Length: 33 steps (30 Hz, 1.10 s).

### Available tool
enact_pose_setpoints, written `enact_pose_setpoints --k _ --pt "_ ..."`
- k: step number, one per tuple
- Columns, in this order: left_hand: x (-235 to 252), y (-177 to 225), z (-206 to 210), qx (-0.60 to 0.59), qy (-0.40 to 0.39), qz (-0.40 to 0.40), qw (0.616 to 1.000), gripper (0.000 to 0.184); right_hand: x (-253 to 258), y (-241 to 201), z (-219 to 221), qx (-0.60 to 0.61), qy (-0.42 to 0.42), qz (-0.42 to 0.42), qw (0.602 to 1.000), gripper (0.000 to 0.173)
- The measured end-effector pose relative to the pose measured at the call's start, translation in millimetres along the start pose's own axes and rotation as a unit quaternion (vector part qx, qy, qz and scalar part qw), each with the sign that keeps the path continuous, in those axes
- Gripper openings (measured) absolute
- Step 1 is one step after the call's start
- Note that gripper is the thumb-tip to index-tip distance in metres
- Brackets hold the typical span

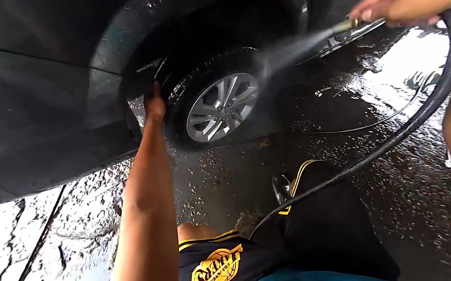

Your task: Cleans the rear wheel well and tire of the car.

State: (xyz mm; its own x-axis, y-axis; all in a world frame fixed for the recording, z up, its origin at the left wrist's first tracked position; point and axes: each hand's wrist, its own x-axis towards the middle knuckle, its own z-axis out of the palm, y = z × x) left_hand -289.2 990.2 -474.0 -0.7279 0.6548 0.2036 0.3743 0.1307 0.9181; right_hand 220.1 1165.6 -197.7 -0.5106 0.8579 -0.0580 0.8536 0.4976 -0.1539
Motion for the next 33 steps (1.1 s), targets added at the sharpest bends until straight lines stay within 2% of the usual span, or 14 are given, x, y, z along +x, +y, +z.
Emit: enact_pose_setpoints --k 3,8,11,13,15,18,19,21,23,25,27,29,32,33 --pt "-20.8 -44.6 -2.7 -0.089 0.085 -0.128 0.984 0.063 -17.6 17.6 19.5 0.011 -0.072 0.087 0.994 0.032" --pt "-89.1 -105.9 17.7 -0.286 0.137 -0.309 0.897 0.073 -46.6 -45.5 40.2 0.076 -0.112 -0.086 0.987 0.033" --pt "-128.9 -131.2 39.8 -0.397 0.068 -0.358 0.843 0.089 -51.9 -103.3 68.2 0.035 -0.127 -0.266 0.955 0.032" --pt "-149.2 -136.3 51.8 -0.441 0.033 -0.38 0.812 0.081 -53.3 -133.8 86.9 -0.051 -0.141 -0.327 0.933 0.032" --pt "-157.4 -135.5 53.2 -0.456 0.041 -0.409 0.789 0.069 -47.1 -151.6 101.6 -0.109 -0.158 -0.313 0.93 0.031" --pt "-158.8 -126.3 51.8 -0.404 0.094 -0.405 0.815 0.026 -29.7 -167.3 114.9 -0.028 -0.137 -0.263 0.955 0.033" --pt "-162.3 -117.6 51.8 -0.38 0.093 -0.389 0.834 0.021 -24.1 -173.4 121.2 0.043 -0.12 -0.253 0.959 0.033" --pt "-174.2 -86.7 52.5 -0.305 0.043 -0.332 0.892 0.03 -10.9 -188.3 138.7 0.23 -0.076 -0.23 0.943 0.032" --pt "-188.3 -43.6 52.5 -0.272 -0.05 -0.242 0.93 0.047 8.6 -206.7 155.7 0.425 -0.017 -0.203 0.882 0.034" --pt "-209.5 6.8 49.3 -0.276 -0.168 -0.13 0.937 0.062 29.4 -225.5 166.4 0.593 0.029 -0.156 0.79 0.036" --pt "-228.6 61.4 47.2 -0.239 -0.214 -0.01 0.947 0.058 48.2 -247.6 173.1 0.707 0.065 -0.091 0.698 0.034" --pt "-231.3 94.5 50.1 -0.164 -0.121 0.097 0.974 0.057 62.2 -272.2 176.8 0.779 0.081 -0.05 0.62 0.032" --pt "-195.2 75.0 42.5 -0.122 0.055 0.162 0.978 0.038 73.9 -306.7 173.6 0.889 0.022 -0.039 0.456 0.031" --pt "-177.2 64.5 37.0 -0.121 0.091 0.172 0.973 0.033 78.6 -313.9 172.9 0.917 -0.024 -0.048 0.396 0.042"
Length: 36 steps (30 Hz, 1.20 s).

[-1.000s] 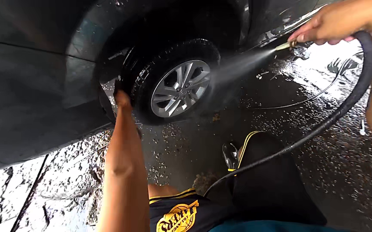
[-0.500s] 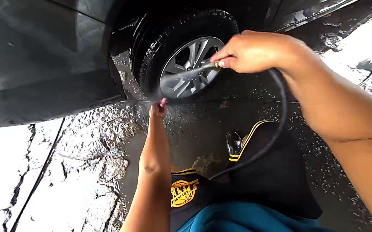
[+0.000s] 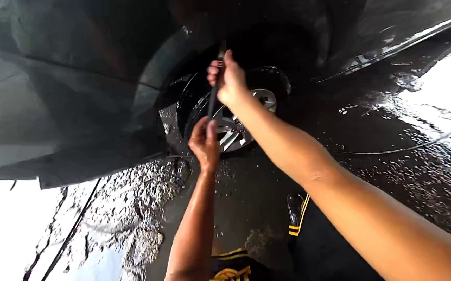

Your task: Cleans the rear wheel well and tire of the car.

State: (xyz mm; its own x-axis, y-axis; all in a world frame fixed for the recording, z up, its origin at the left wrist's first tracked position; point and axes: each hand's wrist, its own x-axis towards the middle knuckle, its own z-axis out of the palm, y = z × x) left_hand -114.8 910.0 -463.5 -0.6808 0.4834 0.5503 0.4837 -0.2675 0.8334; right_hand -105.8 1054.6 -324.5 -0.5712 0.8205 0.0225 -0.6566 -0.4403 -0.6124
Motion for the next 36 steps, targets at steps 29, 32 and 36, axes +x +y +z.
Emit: enact_pose_setpoints --k 29,32,36 --pt "203.0 -58.9 -28.3 0.364 -0.037 -0.121 0.923 0.055 46.2 -19.0 -36.7 0.151 -0.313 0.137 0.927 0.109" --pt "217.4 -40.1 -4.4 0.476 -0.09 -0.081 0.871 0.06 51.8 -43.3 -70.8 0.161 -0.336 0.075 0.925 0.109" --pt "225.2 -2.7 29.4 0.55 -0.135 -0.038 0.824 0.054 46.4 -81.4 -123.4 0.113 -0.33 0.044 0.936 0.107"
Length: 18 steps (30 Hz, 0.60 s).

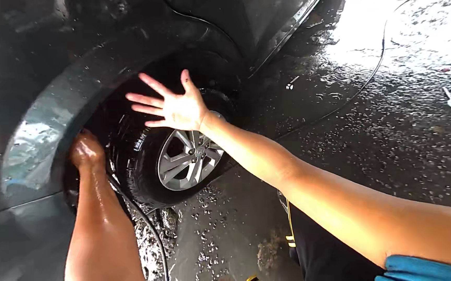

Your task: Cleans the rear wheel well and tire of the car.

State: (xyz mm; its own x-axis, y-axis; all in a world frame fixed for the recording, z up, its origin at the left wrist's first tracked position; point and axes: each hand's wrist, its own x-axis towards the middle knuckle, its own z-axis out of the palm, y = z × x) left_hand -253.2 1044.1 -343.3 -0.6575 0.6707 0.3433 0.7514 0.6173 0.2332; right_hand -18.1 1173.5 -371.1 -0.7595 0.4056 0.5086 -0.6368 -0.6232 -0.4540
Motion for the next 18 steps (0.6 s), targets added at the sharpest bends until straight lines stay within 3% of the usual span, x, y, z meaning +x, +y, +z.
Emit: enact_pose_setpoints --k 2,4,6,7,9,10,12,13,15,18 --pt "1.4 -28.4 8.4 -0.166 0.005 -0.012 0.986 0.048 -16.5 -7.2 -20.9 0.001 0.022 0.026 0.999 0.108" --pt "-3.3 -73.7 21.4 -0.421 -0.017 -0.025 0.907 0.035 -23.1 -10.3 -30.4 0.0 0.033 0.05 0.998 0.11" --pt "-12.4 -81.8 31.8 -0.534 0.016 -0.076 0.842 0.041 -23.0 -4.4 -22.9 -0.006 0.012 0.067 0.998 0.11" --pt "-14.9 -81.8 34.5 -0.553 0.014 -0.083 0.829 0.047 -22.3 0.9 -15.4 -0.021 -0.001 0.078 0.997 0.111" --pt "-11.8 -79.4 36.2 -0.522 0.022 -0.073 0.85 0.05 -18.8 10.6 -3.4 -0.069 -0.03 0.101 0.992 0.11" --pt "-10.6 -72.8 32.7 -0.453 0.041 -0.065 0.888 0.045 -17.0 13.6 0.8 -0.1 -0.038 0.111 0.988 0.11" --pt "-13.1 -46.1 8.8 -0.225 0.018 -0.036 0.974 0.045 -13.1 11.7 8.5 -0.173 -0.038 0.118 0.977 0.105" --pt "-18.4 -18.8 -7.9 -0.112 -0.003 -0.023 0.993 0.051 -10.6 9.5 10.7 -0.211 -0.028 0.106 0.971 0.102" --pt "-29.5 32.1 -28.0 0.016 -0.03 0.025 0.999 0.053 -6.4 1.6 16.4 -0.278 0.04 0.065 0.958 0.09" --pt "-43.5 95.5 -36.5 -0.066 0.041 0.02 0.997 0.072 0.3 -13.6 33.0 -0.339 0.227 -0.004 0.913 0.058"
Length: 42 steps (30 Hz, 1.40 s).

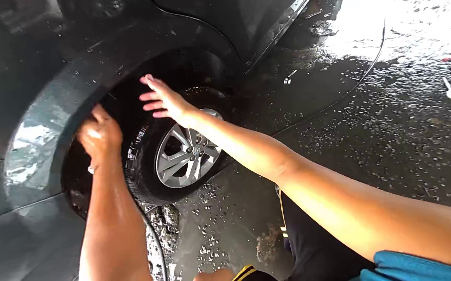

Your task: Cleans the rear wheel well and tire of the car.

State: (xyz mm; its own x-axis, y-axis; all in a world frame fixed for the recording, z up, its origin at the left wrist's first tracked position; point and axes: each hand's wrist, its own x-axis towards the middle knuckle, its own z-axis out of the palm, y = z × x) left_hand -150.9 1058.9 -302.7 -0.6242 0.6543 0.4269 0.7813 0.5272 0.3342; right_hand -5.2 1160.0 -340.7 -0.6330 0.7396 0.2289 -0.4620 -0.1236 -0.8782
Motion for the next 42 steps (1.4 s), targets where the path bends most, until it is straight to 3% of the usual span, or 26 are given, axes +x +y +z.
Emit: enact_pose_setpoints --k 3,7,11,15,19,24,27,29,32,34,37,40,42 --pt "-4.4 24.6 5.4 -0.043 0.044 -0.007 0.998 0.084 1.4 -16.8 -5.7 -0.013 0.127 -0.002 0.992 0.06" --pt "-28.4 31.3 10.9 -0.029 0.0 -0.059 0.998 0.093 -0.1 -19.8 -23.3 -0.029 0.133 0.031 0.99 0.069" --pt "-81.3 29.6 34.2 -0.021 -0.027 -0.027 0.999 0.091 -0.6 -16.4 -32.9 -0.068 0.13 0.069 0.987 0.075" --pt "-146.2 39.3 65.2 -0.029 -0.058 -0.012 0.998 0.085 -17.2 -11.7 -41.4 -0.137 0.189 0.111 0.966 0.066" --pt "-210.7 65.5 99.2 -0.028 -0.152 0.048 0.987 0.075 -50.4 0.8 -85.9 -0.135 0.249 0.166 0.945 0.041" --pt "-259.6 74.7 145.1 -0.178 -0.329 0.203 0.905 0.057 -131.9 20.3 -175.2 -0.241 0.313 0.198 0.897 0.045" --pt "-239.9 57.4 156.1 -0.296 -0.361 0.188 0.864 0.046 -181.8 25.3 -234.7 -0.261 0.368 0.226 0.864 0.042" --pt "-201.9 41.4 151.9 -0.436 -0.358 0.067 0.823 0.038 -199.7 10.5 -259.3 -0.254 0.383 0.206 0.864 0.04" --pt "-122.1 45.1 118.9 -0.637 -0.293 -0.089 0.707 0.039 -200.3 -35.2 -261.0 -0.267 0.326 0.133 0.897 0.04" --pt "-65.0 65.5 97.4 -0.694 -0.244 -0.076 0.673 0.044 -186.4 -69.7 -242.7 -0.295 0.246 0.079 0.92 0.041" --pt "-0.5 97.8 75.5 -0.727 -0.222 0.012 0.65 0.051 -159.0 -111.9 -204.3 -0.326 0.111 0.011 0.939 0.043" --pt "25.3 109.6 65.2 -0.765 -0.158 0.013 0.624 0.03 -132.6 -138.8 -175.0 -0.341 -0.008 -0.025 0.94 0.043" --pt "23.7 90.9 59.1 -0.793 -0.098 0.001 0.601 0.022 -115.5 -150.1 -159.3 -0.342 -0.073 -0.028 0.936 0.043"
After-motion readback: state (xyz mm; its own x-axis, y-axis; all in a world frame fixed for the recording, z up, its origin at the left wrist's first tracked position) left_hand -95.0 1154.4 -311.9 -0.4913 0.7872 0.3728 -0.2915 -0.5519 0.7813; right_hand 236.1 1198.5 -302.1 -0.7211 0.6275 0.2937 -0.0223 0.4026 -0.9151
